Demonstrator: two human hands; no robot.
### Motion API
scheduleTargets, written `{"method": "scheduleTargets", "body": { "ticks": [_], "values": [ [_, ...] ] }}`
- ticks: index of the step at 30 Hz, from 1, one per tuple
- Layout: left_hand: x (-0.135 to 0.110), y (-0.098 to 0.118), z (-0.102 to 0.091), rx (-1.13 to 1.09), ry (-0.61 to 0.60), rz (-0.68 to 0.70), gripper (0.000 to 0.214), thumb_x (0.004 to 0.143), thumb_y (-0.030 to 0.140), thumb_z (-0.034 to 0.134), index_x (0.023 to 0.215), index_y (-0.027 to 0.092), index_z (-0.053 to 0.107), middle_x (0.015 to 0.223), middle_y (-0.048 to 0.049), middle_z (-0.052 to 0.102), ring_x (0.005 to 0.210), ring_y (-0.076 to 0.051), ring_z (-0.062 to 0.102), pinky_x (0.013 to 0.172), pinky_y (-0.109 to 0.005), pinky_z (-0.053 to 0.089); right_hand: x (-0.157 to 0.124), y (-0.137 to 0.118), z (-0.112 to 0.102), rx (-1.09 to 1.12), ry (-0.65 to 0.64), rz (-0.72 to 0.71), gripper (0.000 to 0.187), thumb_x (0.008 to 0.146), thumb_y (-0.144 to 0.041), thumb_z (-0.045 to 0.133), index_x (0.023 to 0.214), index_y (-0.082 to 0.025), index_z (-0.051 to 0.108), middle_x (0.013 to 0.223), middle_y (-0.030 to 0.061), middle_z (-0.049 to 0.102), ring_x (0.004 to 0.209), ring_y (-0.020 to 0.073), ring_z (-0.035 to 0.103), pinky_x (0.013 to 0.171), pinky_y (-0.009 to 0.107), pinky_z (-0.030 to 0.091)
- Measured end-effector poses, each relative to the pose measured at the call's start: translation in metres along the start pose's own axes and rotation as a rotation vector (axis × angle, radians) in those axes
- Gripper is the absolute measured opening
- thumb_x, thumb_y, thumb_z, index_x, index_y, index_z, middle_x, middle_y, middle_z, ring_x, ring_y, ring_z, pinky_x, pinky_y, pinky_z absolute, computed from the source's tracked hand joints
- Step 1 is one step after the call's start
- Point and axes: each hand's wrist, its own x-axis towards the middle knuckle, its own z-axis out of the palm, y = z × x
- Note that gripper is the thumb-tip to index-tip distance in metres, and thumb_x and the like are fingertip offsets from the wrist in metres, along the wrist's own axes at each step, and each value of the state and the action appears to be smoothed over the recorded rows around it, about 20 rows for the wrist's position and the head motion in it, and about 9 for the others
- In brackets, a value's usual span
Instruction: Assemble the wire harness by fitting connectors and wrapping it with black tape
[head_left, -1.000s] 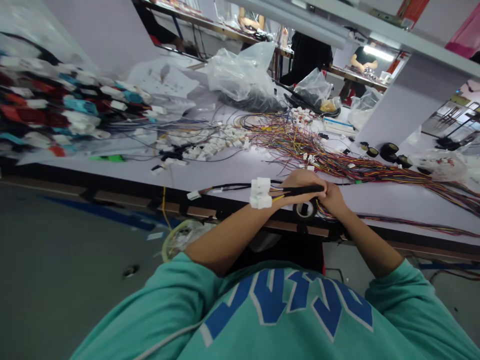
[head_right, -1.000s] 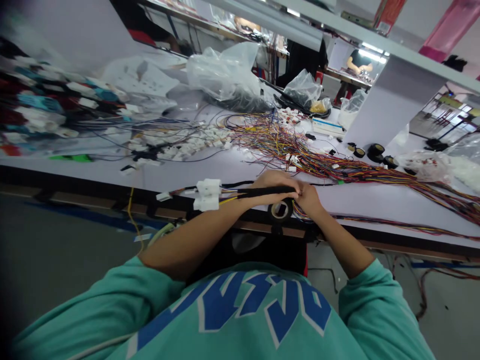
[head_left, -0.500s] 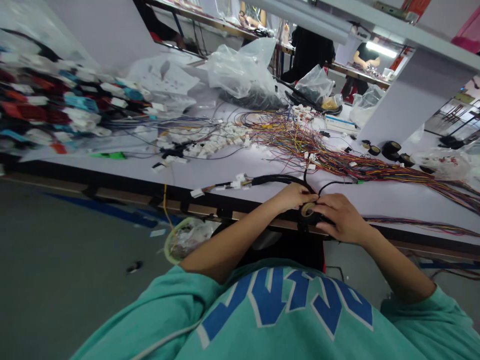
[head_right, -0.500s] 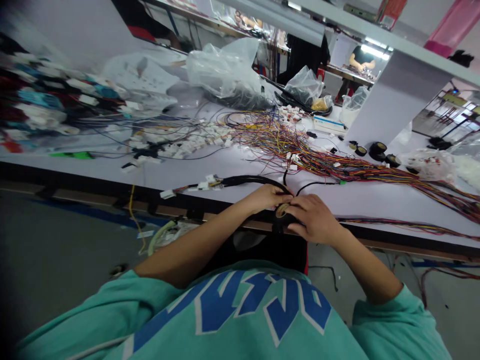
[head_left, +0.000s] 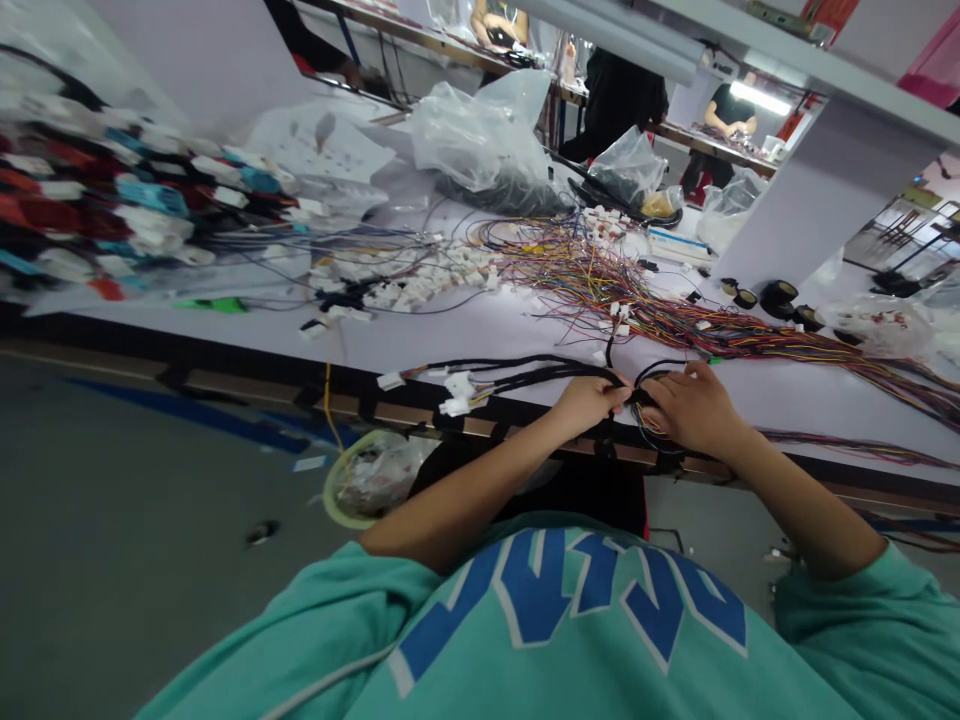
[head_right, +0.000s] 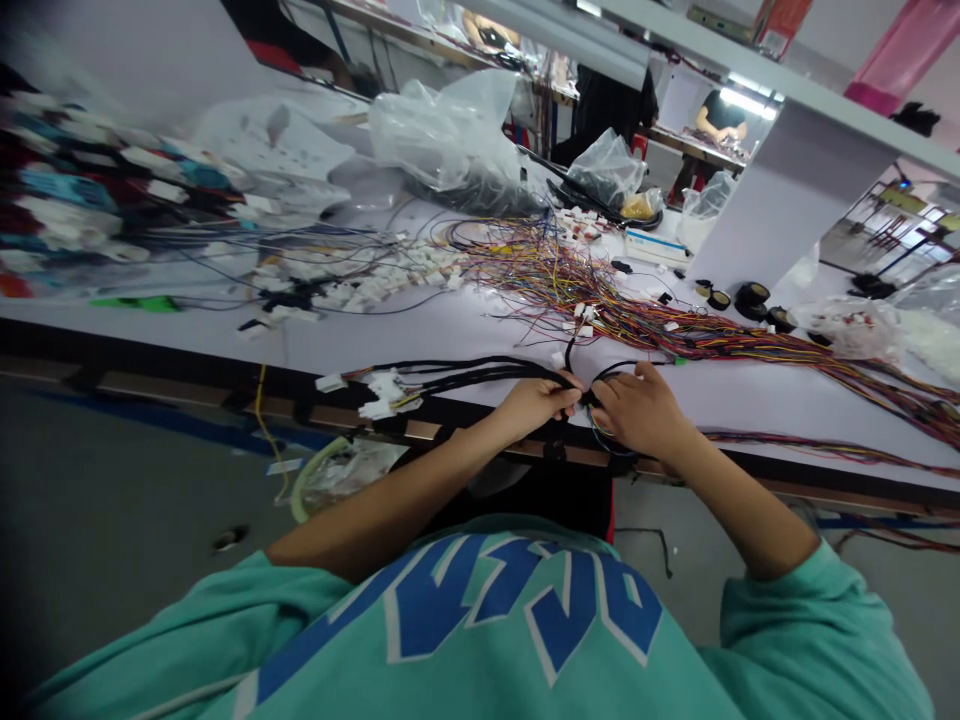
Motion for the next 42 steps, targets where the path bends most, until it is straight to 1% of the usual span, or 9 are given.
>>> {"method": "scheduleTargets", "body": {
  "ticks": [7,12,17,21,24,27,30,37,42],
  "values": [
    [-0.011,-0.015,0.008,0.577,0.224,0.400,0.021,0.081,0.019,0.049,0.094,0.016,0.065,0.090,-0.0065,0.070,0.081,-0.016,0.064,0.076,-0.027,0.050,0.018,0.010,0.040,0.175,0.135,0.005,0.027,0.085,-0.016,0.042,0.102,-0.020,0.062,0.102,0.0064,0.069,0.103,0.0201,0.054,0.089,0.037,0.023],
    [-0.010,0.007,0.005,1.209,0.017,0.693,0.028,0.083,0.009,0.040,0.100,0.009,0.062,0.093,-0.0140,0.067,0.084,-0.021,0.061,0.069,-0.031,0.049,0.023,0.012,0.062,0.442,0.233,0.093,0.027,0.083,-0.016,0.043,0.093,-0.024,0.066,0.098,0.0051,0.070,0.099,0.0205,0.056,0.086,0.040,0.032],
    [0.001,0.045,0.000,1.349,-0.139,0.818,0.025,0.084,0.012,0.041,0.085,0.012,0.067,0.087,-0.0113,0.066,0.097,-0.024,0.055,0.077,-0.033,0.044,0.030,0.018,0.075,0.998,0.196,0.149,0.024,0.073,-0.015,0.044,0.083,-0.019,0.064,0.085,0.0043,0.069,0.081,0.0171,0.060,0.075,0.033,0.045],
    [0.008,0.048,-0.006,1.269,-0.153,0.556,0.020,0.080,0.017,0.050,0.092,0.017,0.066,0.091,-0.0080,0.068,0.091,-0.021,0.060,0.073,-0.028,0.043,0.027,0.024,0.071,1.252,0.267,0.402,0.031,0.071,-0.019,0.045,0.099,-0.019,0.057,0.093,0.0045,0.066,0.077,0.0157,0.062,0.071,0.033,0.049],
    [0.011,0.037,-0.008,1.055,-0.157,0.344,0.024,0.081,0.024,0.048,0.099,0.019,0.063,0.085,-0.0049,0.069,0.079,-0.019,0.063,0.064,-0.025,0.042,0.010,0.019,0.059,1.064,0.445,0.561,0.024,0.075,-0.019,0.043,0.095,-0.019,0.056,0.086,0.0042,0.065,0.068,0.0143,0.061,0.067,0.032,0.050],
    [0.015,0.023,-0.008,0.784,-0.215,0.286,0.019,0.078,0.023,0.051,0.087,0.017,0.066,0.080,-0.0037,0.069,0.075,-0.017,0.062,0.062,-0.022,0.041,-0.009,-0.004,0.042,0.739,0.445,0.229,0.018,0.082,-0.021,0.042,0.087,-0.020,0.059,0.081,0.0059,0.066,0.079,0.0177,0.060,0.073,0.034,0.047],
    [0.017,0.013,-0.005,0.490,-0.171,0.251,0.014,0.075,0.021,0.053,0.072,0.015,0.065,0.070,-0.0020,0.066,0.072,-0.014,0.060,0.064,-0.021,0.041,-0.020,-0.033,0.028,0.456,0.271,-0.074,0.024,0.086,-0.025,0.042,0.099,-0.021,0.061,0.096,0.0095,0.067,0.096,0.0236,0.057,0.085,0.040,0.040],
    [0.011,0.006,0.000,-0.103,-0.100,-0.081,0.013,0.077,0.021,0.051,0.074,0.014,0.061,0.056,0.0034,0.054,0.047,-0.007,0.047,0.045,-0.018,0.035,-0.021,-0.033,0.004,0.064,0.164,-0.083,0.029,0.089,-0.035,0.040,0.096,-0.016,0.060,0.079,0.0060,0.068,0.076,0.0169,0.057,0.074,0.033,0.030],
    [0.007,-0.003,0.003,-0.066,-0.030,0.022,0.012,0.075,0.021,0.053,0.070,0.014,0.060,0.057,0.0033,0.056,0.047,-0.007,0.046,0.047,-0.018,0.038,-0.011,-0.005,0.007,-0.104,0.085,0.093,0.027,0.088,-0.033,0.045,0.095,-0.014,0.061,0.077,0.0066,0.069,0.073,0.0176,0.056,0.071,0.033,0.025]
  ]
}}
